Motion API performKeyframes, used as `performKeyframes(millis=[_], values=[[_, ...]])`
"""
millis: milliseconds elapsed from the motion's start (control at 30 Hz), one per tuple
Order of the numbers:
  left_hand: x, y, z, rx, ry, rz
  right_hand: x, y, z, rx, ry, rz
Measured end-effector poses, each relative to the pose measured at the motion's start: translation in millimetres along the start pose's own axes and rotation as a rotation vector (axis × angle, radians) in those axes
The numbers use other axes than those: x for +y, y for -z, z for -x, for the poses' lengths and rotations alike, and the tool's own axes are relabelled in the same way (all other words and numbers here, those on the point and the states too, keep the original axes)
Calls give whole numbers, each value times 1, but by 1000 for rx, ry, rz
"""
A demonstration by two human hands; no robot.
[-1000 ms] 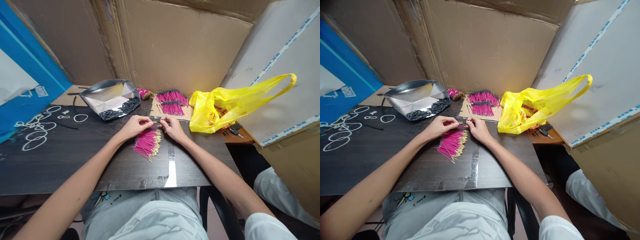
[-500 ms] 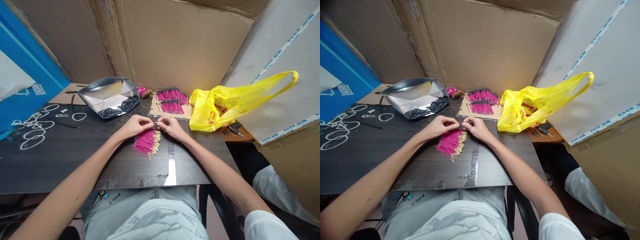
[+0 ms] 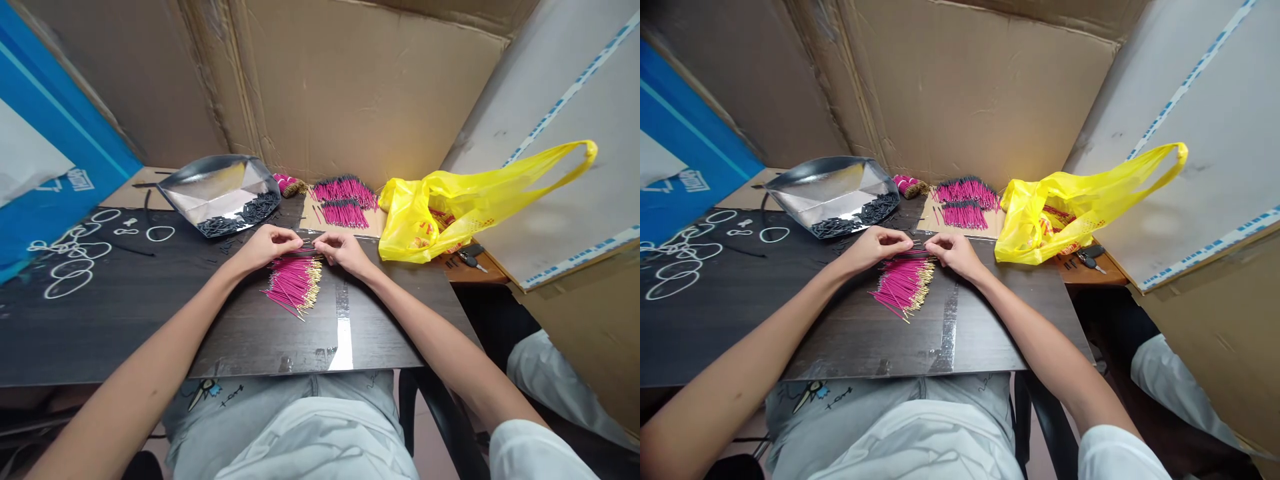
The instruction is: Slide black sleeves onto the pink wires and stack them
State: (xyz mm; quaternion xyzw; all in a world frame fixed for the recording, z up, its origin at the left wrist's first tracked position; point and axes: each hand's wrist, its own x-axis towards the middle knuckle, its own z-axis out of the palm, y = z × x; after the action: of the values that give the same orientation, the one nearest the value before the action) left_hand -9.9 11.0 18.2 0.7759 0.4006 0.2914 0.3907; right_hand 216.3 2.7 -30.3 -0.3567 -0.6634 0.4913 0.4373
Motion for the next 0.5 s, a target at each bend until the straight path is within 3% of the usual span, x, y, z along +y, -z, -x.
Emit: performKeyframes(millis=[500], values=[[0,-7,-1,-8,-11,-92,1,-1,0,0,-32,23]])
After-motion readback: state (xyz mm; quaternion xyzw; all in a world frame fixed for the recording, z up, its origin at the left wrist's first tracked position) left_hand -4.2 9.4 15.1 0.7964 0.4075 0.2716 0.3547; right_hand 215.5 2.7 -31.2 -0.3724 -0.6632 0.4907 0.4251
